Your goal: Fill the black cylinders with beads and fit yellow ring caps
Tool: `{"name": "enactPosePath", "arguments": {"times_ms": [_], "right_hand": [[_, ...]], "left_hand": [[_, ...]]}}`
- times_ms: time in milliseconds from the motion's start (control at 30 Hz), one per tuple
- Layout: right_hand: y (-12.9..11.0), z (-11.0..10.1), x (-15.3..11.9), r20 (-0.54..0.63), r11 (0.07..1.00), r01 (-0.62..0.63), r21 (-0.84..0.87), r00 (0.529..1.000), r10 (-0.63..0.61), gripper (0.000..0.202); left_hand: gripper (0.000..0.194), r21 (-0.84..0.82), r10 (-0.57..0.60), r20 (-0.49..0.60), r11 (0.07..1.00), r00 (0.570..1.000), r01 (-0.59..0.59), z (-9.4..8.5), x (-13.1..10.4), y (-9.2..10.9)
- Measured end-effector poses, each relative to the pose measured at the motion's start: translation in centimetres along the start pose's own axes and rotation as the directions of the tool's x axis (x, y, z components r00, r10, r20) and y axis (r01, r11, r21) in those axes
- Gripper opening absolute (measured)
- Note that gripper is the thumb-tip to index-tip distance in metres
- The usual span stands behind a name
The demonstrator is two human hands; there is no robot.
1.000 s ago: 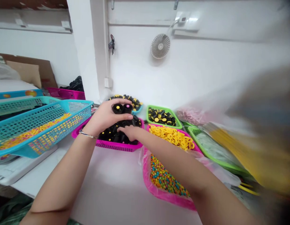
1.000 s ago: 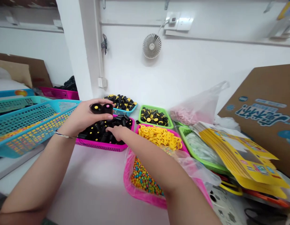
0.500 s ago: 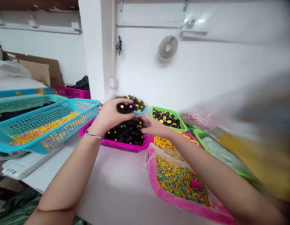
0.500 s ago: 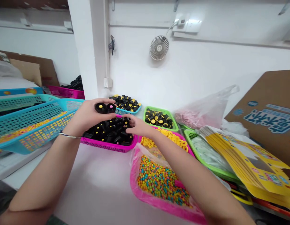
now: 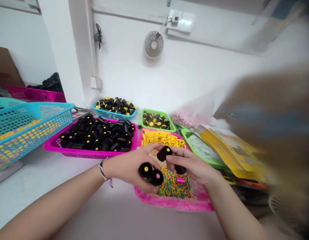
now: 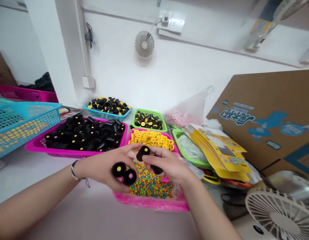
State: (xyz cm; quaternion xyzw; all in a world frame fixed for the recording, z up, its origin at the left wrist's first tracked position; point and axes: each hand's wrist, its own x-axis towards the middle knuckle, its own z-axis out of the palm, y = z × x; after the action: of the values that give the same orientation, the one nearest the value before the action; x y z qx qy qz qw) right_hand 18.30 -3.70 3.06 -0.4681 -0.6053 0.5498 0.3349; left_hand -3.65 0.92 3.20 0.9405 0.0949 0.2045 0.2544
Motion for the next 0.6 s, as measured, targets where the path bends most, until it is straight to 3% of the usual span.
{"name": "enactPosePath", "arguments": {"times_ms": [67, 233, 400, 500, 600], "right_hand": [[0.0, 0.3, -0.5, 0.003, 0.99, 0.01, -0.14, 1.0, -0.01, 0.03], [0.2, 1.4, -0.8, -0.008, 0.876, 0.176, -0.449, 0.98, -0.2, 0.032], [1.3, 2.3, -1.0, -0.208, 0.877, 0.128, -0.463, 0.946, -0.248, 0.038], [1.4, 2.3, -1.0, -0.166, 0.854, 0.154, -0.497, 0.949, -0.268, 0.03], [0.9, 2.2, -0.9, -0.1, 0.777, 0.232, -0.585, 0.93, -0.353, 0.027]], "left_hand": [[0.03, -0.058, -0.019, 0.033, 0.998, 0.999, 0.021, 0.9, 0.3, 0.1], [0.035, -0.156, -0.032, -0.013, 0.987, 0.999, 0.029, 2.5, 0.6, -0.2], [0.028, -0.207, -0.056, -0.095, 0.978, 0.994, 0.035, 3.4, 0.8, 0.3], [0.018, -0.207, -0.106, -0.095, 0.975, 0.99, 0.084, 3.7, 0.8, 1.0], [0.022, -0.194, -0.132, -0.128, 0.975, 0.983, 0.106, 3.8, 0.7, 1.3]]}}
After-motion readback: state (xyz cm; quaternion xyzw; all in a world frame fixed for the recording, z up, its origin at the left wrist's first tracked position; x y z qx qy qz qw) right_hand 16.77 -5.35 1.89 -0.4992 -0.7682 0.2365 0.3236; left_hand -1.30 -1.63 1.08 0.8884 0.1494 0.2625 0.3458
